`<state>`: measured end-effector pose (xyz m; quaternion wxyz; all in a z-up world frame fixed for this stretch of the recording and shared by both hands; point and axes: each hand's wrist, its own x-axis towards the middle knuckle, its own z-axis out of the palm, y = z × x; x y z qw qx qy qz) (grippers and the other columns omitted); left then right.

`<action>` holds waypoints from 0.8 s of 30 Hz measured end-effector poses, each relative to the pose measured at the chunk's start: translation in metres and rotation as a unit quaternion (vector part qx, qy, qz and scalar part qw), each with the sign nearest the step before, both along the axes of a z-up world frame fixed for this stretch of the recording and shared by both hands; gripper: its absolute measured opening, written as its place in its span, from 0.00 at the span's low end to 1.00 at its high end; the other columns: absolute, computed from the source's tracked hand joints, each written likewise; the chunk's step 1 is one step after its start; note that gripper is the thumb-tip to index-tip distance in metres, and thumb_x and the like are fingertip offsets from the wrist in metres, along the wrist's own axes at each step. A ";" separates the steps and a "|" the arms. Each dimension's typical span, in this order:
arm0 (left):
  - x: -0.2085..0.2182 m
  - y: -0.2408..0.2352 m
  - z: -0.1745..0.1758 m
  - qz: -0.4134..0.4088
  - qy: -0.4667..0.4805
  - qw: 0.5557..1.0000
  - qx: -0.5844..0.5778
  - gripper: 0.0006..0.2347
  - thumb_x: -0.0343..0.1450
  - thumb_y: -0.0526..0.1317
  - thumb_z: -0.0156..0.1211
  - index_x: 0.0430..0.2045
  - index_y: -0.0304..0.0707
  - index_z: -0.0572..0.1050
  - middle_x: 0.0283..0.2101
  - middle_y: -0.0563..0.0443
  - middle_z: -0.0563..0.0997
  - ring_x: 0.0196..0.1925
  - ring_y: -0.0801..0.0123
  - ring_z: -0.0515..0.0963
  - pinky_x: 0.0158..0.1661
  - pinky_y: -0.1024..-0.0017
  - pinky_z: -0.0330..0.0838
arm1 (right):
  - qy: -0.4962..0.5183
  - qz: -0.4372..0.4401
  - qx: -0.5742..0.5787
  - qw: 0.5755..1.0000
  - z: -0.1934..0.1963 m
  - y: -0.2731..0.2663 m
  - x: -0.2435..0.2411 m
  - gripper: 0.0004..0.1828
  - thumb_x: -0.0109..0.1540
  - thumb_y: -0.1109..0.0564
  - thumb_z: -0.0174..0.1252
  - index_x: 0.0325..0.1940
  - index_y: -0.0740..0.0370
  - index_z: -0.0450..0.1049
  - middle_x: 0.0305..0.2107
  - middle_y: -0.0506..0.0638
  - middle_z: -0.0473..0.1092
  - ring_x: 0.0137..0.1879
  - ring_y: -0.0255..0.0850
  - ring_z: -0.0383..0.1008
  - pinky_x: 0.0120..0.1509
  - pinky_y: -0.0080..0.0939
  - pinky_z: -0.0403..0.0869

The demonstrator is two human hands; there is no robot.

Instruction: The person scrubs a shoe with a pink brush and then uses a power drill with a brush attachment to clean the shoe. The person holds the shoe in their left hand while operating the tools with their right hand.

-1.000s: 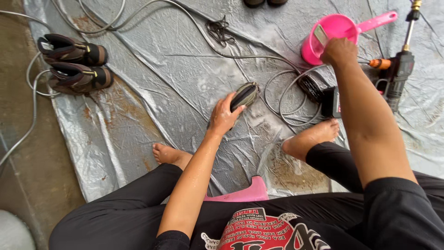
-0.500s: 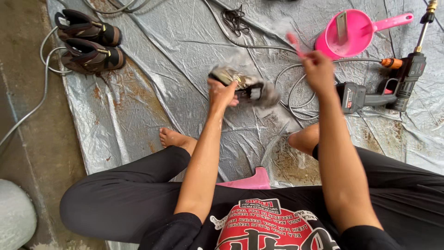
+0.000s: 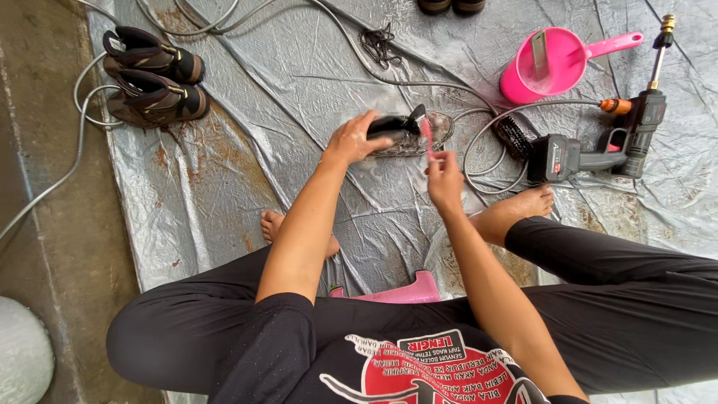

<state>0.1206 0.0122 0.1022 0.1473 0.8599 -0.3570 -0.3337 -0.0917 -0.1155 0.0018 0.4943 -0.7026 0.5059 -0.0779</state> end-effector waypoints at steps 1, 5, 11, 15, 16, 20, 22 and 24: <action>-0.002 0.001 -0.016 0.018 -0.019 0.999 -0.043 0.26 0.73 0.57 0.64 0.60 0.44 0.65 0.53 0.36 0.76 0.59 0.43 0.77 0.59 0.49 0.71 | -0.034 0.029 -0.006 0.999 0.006 0.005 0.000 0.10 0.69 0.46 0.56 0.52 0.47 0.77 0.27 0.51 0.78 0.43 0.53 0.81 0.54 0.53 0.74; -0.040 0.020 -0.090 0.184 -0.034 0.966 -0.176 0.16 0.77 0.54 0.57 0.41 0.39 0.72 0.30 0.33 0.83 0.37 0.39 0.86 0.32 0.50 0.77 | -0.106 0.115 0.019 0.988 0.026 0.038 0.003 0.10 0.71 0.49 0.56 0.54 0.51 0.75 0.26 0.56 0.76 0.38 0.52 0.82 0.50 0.51 0.77; -0.114 0.048 -0.034 0.451 0.264 0.848 -0.089 0.49 0.72 0.75 0.43 0.78 0.30 0.50 0.76 0.23 0.58 0.79 0.39 0.59 0.75 0.48 0.55 | 0.010 0.262 -0.049 0.964 -0.007 0.012 -0.003 0.11 0.68 0.45 0.61 0.54 0.38 0.79 0.28 0.55 0.77 0.42 0.58 0.82 0.52 0.61 0.76; -0.107 0.044 -0.117 0.479 0.279 0.816 -0.164 0.48 0.56 0.52 0.86 0.71 0.51 0.61 0.69 0.29 0.69 0.55 0.46 0.84 0.29 0.73 0.88 | -0.005 0.300 -0.077 0.951 0.010 -0.008 0.011 0.09 0.69 0.45 0.58 0.53 0.40 0.78 0.24 0.53 0.76 0.38 0.57 0.81 0.49 0.57 0.76; -0.108 0.039 -0.091 0.476 0.276 0.812 -0.195 0.41 0.57 0.47 0.85 0.66 0.51 0.65 0.52 0.30 0.76 0.37 0.51 0.84 0.21 0.76 0.84 | -0.025 0.341 -0.075 0.937 0.007 -0.012 0.014 0.10 0.68 0.46 0.60 0.53 0.39 0.77 0.24 0.51 0.75 0.37 0.54 0.81 0.48 0.54 0.76; -0.096 0.042 -0.083 0.431 0.188 0.837 -0.281 0.26 0.56 0.43 0.84 0.48 0.51 0.80 0.41 0.43 0.83 0.45 0.58 0.81 0.46 0.63 0.74 | -0.065 0.432 -0.067 0.897 0.046 -0.025 0.028 0.07 0.72 0.50 0.60 0.52 0.47 0.80 0.22 0.53 0.76 0.31 0.52 0.79 0.46 0.49 0.79; -0.073 0.049 -0.118 0.415 0.186 0.851 -0.261 0.28 0.55 0.44 0.85 0.51 0.54 0.81 0.45 0.46 0.85 0.49 0.59 0.82 0.50 0.63 0.75 | -0.077 0.419 -0.106 0.898 0.044 -0.019 0.028 0.07 0.72 0.49 0.60 0.54 0.45 0.78 0.21 0.52 0.75 0.31 0.53 0.79 0.45 0.51 0.78; -0.063 0.049 -0.108 0.398 0.180 0.865 -0.246 0.31 0.53 0.45 0.85 0.53 0.57 0.81 0.48 0.48 0.87 0.53 0.60 0.84 0.54 0.64 0.77 | -0.093 0.406 -0.149 0.897 0.044 -0.010 0.026 0.08 0.71 0.47 0.60 0.55 0.43 0.77 0.20 0.50 0.73 0.32 0.54 0.79 0.44 0.54 0.76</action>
